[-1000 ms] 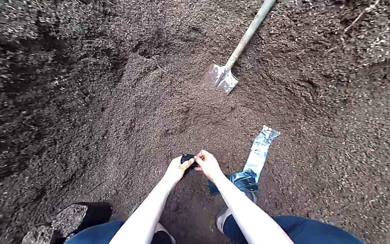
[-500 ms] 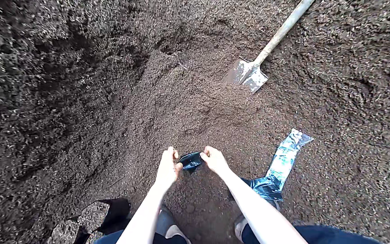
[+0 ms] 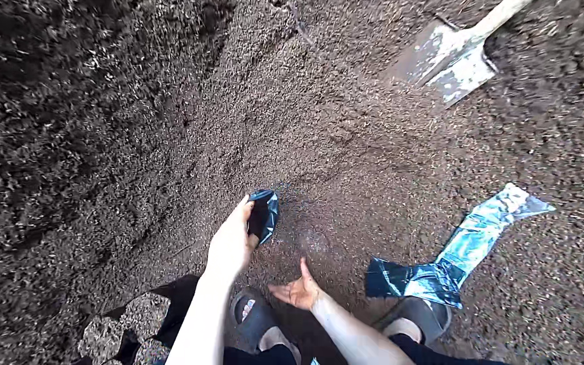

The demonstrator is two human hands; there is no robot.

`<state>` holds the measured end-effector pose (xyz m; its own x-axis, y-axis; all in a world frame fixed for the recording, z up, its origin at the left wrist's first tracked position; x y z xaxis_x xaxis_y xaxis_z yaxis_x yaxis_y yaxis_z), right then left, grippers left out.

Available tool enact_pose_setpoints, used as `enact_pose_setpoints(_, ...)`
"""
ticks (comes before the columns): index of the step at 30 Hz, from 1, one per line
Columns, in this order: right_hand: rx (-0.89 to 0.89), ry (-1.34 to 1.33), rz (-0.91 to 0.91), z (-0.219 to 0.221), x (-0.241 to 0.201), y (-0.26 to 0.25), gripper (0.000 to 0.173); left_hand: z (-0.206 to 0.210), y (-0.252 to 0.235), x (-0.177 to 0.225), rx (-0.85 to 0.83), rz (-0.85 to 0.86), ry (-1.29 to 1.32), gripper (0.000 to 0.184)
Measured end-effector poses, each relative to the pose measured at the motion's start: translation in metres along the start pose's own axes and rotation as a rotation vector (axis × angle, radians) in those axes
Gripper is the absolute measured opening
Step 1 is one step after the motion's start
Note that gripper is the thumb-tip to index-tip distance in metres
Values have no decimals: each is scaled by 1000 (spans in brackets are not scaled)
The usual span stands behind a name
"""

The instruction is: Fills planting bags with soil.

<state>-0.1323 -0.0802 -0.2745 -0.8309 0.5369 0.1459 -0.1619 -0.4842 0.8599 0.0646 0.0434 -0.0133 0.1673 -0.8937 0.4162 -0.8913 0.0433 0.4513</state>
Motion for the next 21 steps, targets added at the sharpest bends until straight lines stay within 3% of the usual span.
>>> enact_pose_setpoints(4, -37, -540, -295, 42, -61, -1, 95, 13, -9, -14, -59, -20, 96, 68)
enact_pose_setpoints(8, -180, -623, -608, 89, -158, 24, 91, 31, -18, -15, -150, -42, 145, 66)
enact_pose_setpoints(11, -285, -618, -724, 116, -221, 23, 89, 52, -28, -11, -232, -51, 144, 68)
enact_pose_setpoints(15, -332, -505, -729, 114, -230, 25, 86, 88, -37, -18, -336, -137, 86, 68)
enact_pose_setpoints(21, -342, -96, -575, 130, -195, 121, 82, 94, -52, 6, -297, -155, 105, 60)
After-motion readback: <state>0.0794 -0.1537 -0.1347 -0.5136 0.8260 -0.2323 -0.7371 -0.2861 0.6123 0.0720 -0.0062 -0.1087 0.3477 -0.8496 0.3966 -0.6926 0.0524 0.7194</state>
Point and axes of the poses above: each hand's wrist, its own y-axis away from the middle knuckle, its own z-axis out of the palm, x = y × z, the point moved 10 cm from there along -y, towards the middle knuckle, and after that the axes turned 4 degrees about -y, right-handed, at the moved point
